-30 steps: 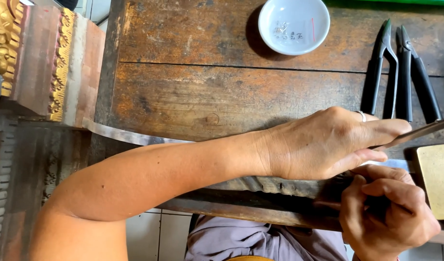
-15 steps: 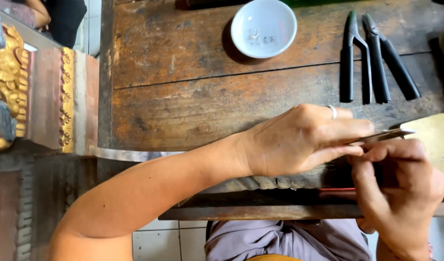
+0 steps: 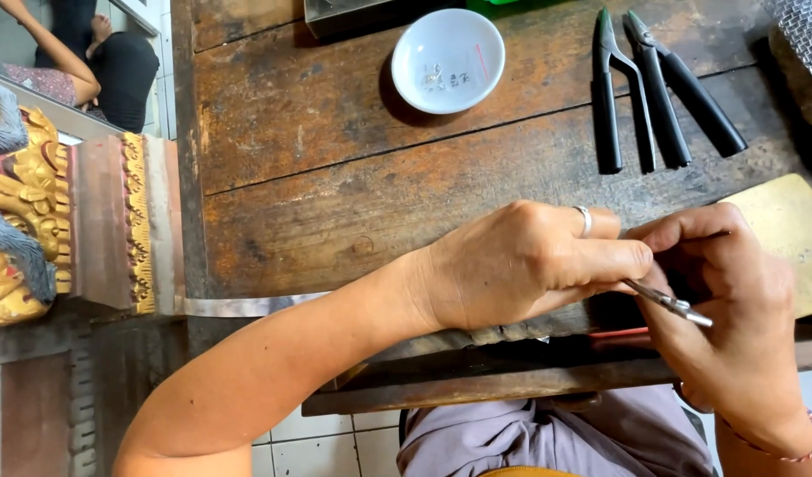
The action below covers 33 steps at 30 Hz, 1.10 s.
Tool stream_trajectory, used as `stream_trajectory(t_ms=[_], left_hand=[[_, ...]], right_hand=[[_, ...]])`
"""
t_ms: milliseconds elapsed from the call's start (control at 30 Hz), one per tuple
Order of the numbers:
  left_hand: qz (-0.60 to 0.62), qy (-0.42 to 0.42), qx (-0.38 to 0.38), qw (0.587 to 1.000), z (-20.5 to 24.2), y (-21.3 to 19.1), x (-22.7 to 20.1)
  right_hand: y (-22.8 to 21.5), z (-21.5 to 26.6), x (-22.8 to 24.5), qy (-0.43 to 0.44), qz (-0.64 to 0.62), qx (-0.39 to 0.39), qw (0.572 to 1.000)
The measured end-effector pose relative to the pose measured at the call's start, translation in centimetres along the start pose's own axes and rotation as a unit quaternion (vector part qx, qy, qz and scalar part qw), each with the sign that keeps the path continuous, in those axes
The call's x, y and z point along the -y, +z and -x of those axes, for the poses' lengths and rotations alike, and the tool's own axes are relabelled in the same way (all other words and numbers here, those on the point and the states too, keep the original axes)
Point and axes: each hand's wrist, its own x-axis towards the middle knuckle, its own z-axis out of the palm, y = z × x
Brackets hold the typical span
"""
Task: Engraving decorative patterns onto a silver metal strip using a graver tool at a jewelry workbench.
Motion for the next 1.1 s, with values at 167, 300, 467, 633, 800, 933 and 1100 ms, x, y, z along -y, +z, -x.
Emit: stream_trajectory(t_ms=[167, 300, 467, 633, 800, 933, 1100], left_hand=[[0.008, -0.007, 0.002, 1.000, -0.1, -0.1, 0.0], [0.001, -0.007, 0.005, 1.000, 0.2, 0.4, 0.6], [-0.007, 0.000, -0.005, 1.000, 0.1, 0.4, 0.4], [0.004, -0.010, -0.006, 1.000, -0.4, -0.1, -0.3], [-0.002, -0.009, -0.012, 1.000, -0.2, 0.2, 0.0], [0.012, 0.002, -0.019, 1.000, -0.1, 0.3, 0.1], [0.004, -0.011, -0.014, 1.000, -0.1, 0.3, 0.1]], right_hand=[[-0.1, -0.1, 0.1, 0.008, 0.053, 0.019, 0.998], [0.1, -0.1, 0.2, 0.011, 0.054, 0.017, 0.998], [0.2, 0.2, -0.1, 0.003, 0.068, 0.005, 0.998], [0.5, 0.0, 1.0, -0.004, 0.081, -0.009, 0.997], [0.3, 0.4, -0.1, -0.035, 0.084, -0.017, 0.996], [0.3, 0.5, -0.4, -0.032, 0.112, -0.024, 0.993], [0.5, 0.9, -0.8, -0.041, 0.070, -0.035, 0.996]])
